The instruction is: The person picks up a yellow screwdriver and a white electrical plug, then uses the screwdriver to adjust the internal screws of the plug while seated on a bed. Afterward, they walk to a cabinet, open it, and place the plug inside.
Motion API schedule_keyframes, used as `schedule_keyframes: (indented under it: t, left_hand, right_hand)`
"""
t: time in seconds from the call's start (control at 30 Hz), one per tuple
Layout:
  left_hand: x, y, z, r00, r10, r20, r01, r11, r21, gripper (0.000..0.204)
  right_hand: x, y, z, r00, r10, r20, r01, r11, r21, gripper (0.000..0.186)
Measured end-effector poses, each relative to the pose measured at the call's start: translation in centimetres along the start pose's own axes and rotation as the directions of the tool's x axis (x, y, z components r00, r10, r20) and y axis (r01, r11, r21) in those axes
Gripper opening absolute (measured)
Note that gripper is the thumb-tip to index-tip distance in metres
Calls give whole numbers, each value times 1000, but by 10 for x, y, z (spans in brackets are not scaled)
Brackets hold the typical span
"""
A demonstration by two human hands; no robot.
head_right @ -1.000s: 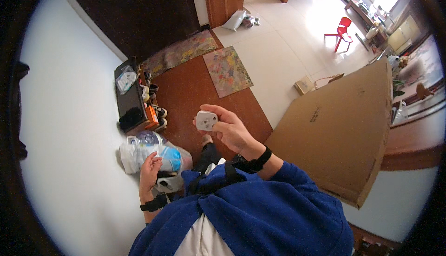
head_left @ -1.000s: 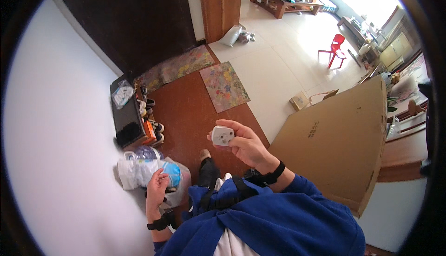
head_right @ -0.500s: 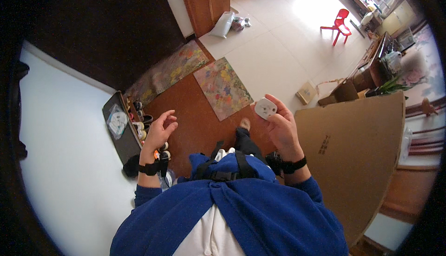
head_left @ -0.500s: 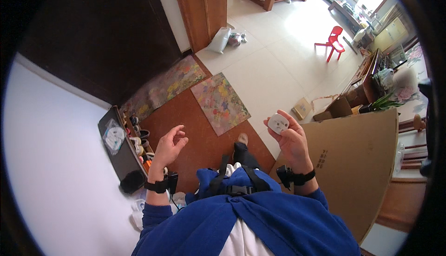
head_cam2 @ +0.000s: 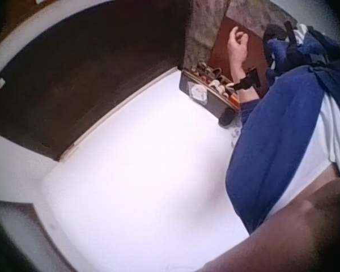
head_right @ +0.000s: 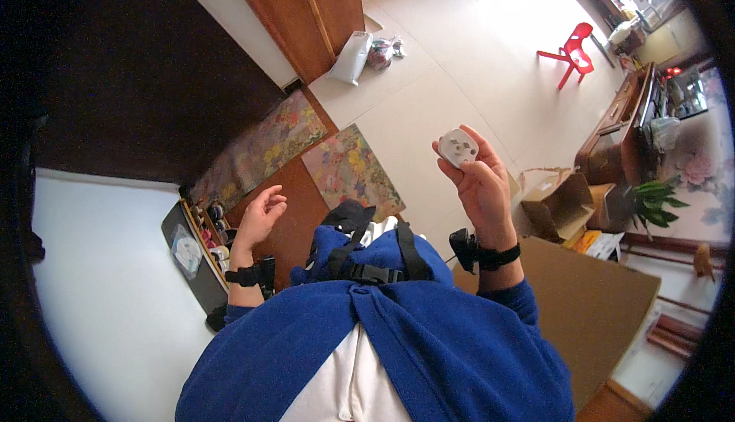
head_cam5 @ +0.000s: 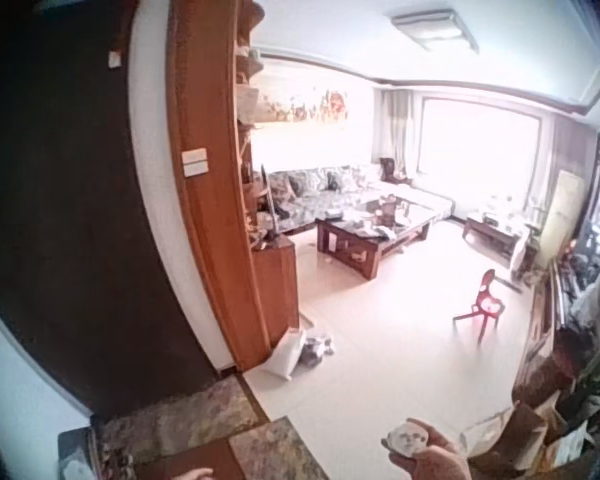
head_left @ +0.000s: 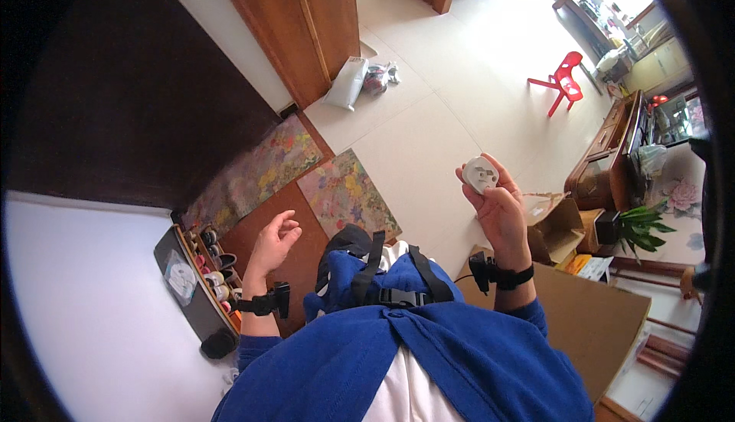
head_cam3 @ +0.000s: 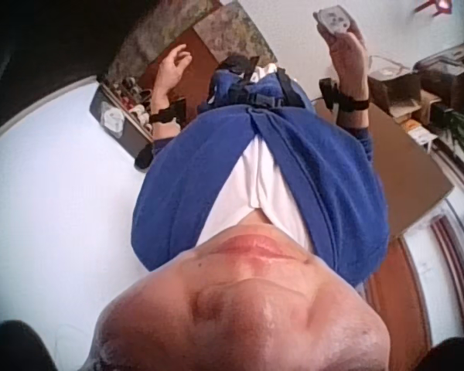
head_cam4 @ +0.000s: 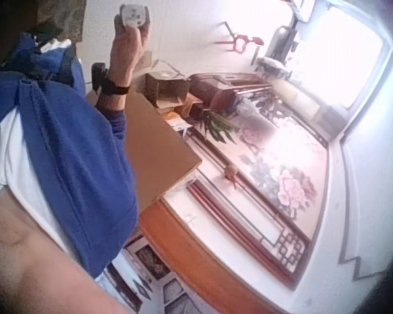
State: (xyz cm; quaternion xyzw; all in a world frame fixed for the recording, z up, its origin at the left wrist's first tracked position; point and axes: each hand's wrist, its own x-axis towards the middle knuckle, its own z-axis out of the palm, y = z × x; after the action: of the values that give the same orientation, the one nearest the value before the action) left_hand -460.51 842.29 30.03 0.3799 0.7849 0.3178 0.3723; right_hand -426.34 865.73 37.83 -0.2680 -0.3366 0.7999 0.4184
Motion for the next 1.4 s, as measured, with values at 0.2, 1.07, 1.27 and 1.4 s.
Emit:
schedule_keyframes:
  t: [0.2,1.07,1.27,1.4]
  left_hand:
    - [142,31,0,999,9,42,-9,1000,14,48]
    - [588,262,16,971,-239,-23,239,971,-14,45]
    - [615,289,16,941,-322,-107,325,946,11,46]
    - [633,296,18,952,-283,-120,285,959,0,47]
  right_hand:
    - [129,-21,-30,998,-24,-59,25,999,25,50]
    - [682,-191,-169,994,79,-73,-77,996,34,50]
    - [746,-196,-186,994,108,-7,-106,987,117,50]
    - [765,-186,-199,991,133,-14,-129,974,187,48]
